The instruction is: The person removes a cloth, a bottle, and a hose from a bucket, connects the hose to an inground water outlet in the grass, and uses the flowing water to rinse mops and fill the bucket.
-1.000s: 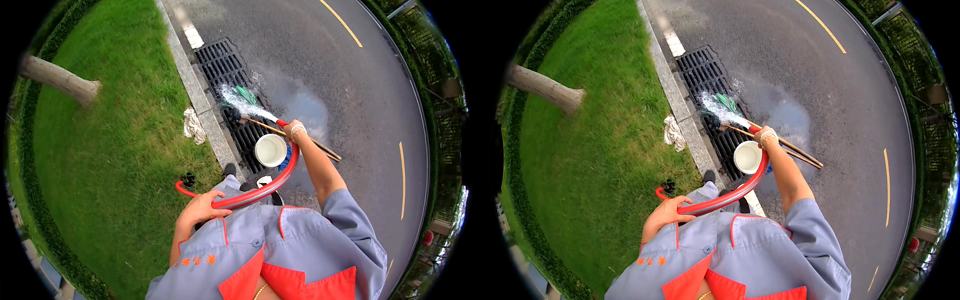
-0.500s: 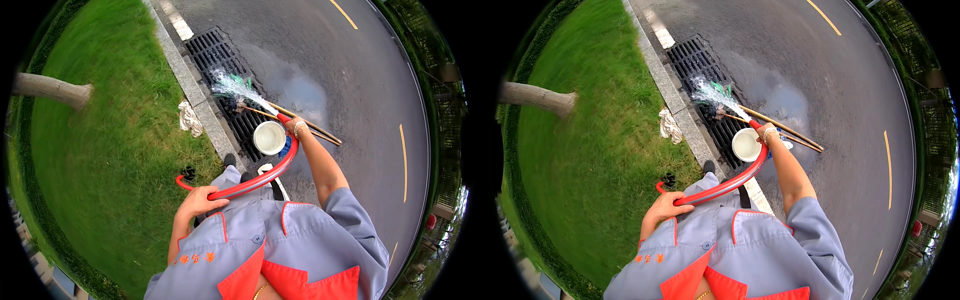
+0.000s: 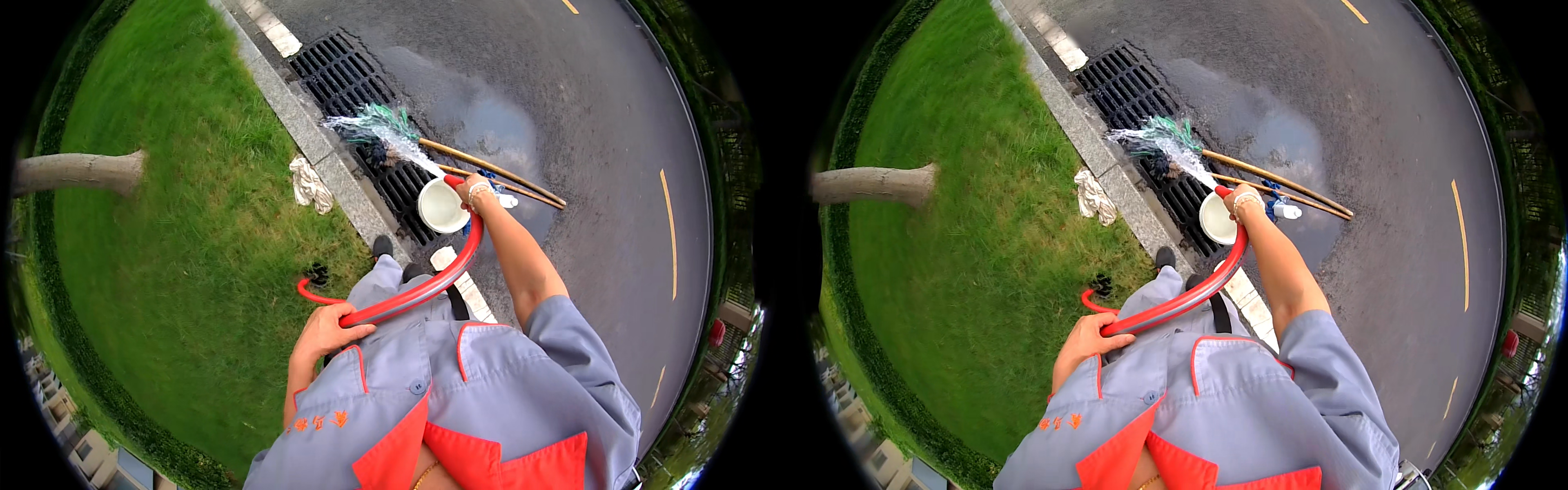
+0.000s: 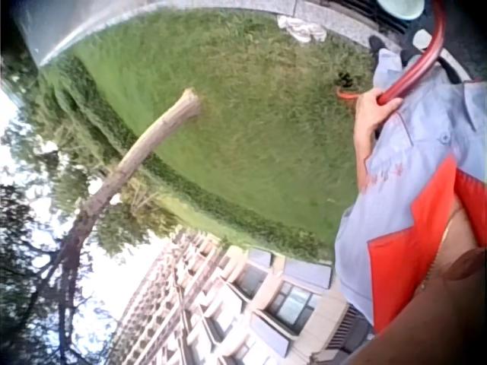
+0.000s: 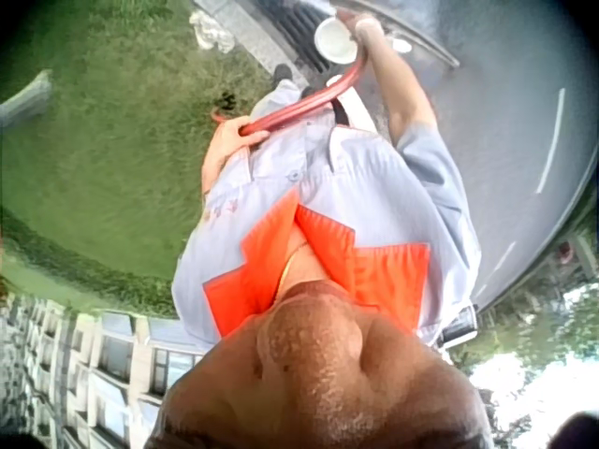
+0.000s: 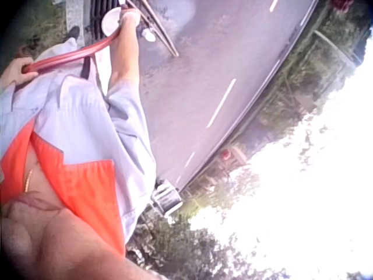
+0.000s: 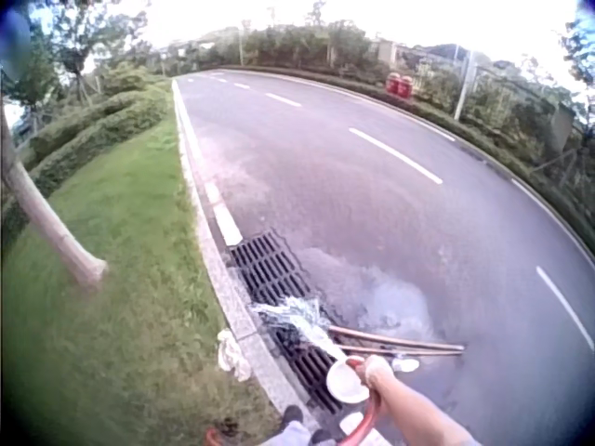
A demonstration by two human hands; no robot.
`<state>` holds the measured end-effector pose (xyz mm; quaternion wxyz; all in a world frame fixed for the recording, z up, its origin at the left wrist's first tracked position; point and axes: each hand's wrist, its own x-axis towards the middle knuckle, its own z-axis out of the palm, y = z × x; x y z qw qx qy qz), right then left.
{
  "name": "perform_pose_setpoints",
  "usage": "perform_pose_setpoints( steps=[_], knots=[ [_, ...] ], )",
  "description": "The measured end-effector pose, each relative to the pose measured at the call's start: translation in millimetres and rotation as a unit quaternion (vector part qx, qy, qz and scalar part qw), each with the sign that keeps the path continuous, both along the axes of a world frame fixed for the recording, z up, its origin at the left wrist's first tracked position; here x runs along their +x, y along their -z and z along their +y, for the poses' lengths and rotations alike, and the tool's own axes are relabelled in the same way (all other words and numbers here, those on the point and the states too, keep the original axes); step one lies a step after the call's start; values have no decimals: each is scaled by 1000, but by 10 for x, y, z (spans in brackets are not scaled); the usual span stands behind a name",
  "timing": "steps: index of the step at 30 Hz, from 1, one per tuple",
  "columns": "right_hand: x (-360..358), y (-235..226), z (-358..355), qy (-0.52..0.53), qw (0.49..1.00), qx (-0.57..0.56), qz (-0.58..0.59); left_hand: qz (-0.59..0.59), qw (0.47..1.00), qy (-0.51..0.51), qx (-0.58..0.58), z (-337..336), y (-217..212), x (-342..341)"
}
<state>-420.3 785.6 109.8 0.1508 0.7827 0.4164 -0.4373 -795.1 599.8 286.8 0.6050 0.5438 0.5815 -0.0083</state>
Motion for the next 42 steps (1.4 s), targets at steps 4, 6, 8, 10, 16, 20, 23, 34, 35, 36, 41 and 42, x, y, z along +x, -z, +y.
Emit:
perform_pose_setpoints(
  steps=[4, 6, 8, 10, 16, 20, 23, 34, 35, 36, 41, 42],
  knots=[
    [-44, -412, 127, 84, 996, 29, -2, 0, 1000, -8, 21, -7, -30, 50],
    [105, -459, 91, 120, 992, 33, -11, 23, 999, -16, 34, -14, -80, 157],
    [159, -492, 90, 108, 994, 31, -13, 28, 999, -16, 40, -25, -145, 252],
    [110, -589, 21, 75, 997, 31, -7, 33, 998, -15, 45, -60, -215, 329],
    [163, -685, 168, 66, 996, 53, -17, 54, 994, -63, 65, -269, -308, 571],
    [50, -700, 74, 27, 998, 48, -12, 43, 993, -83, 76, -272, -342, 495],
    [-38, -574, 51, -28, 999, 33, -27, 20, 994, -84, 71, -142, -345, 397],
    [-447, -615, 343, -23, 999, 35, -33, 0, 990, -115, 83, 60, -187, 12],
    [-425, -622, 460, 28, 999, 35, -18, -2, 990, -119, 82, 103, -172, -8],
    [-472, -679, 520, 35, 999, 25, -11, 15, 990, -123, 70, 143, -186, -12],
    [-629, -437, 380, -70, 997, 12, -30, -19, 985, -163, 43, 156, -38, -187],
    [-619, -410, 408, -46, 998, 18, -26, -20, 985, -166, 43, 166, -23, -208]
  ],
)
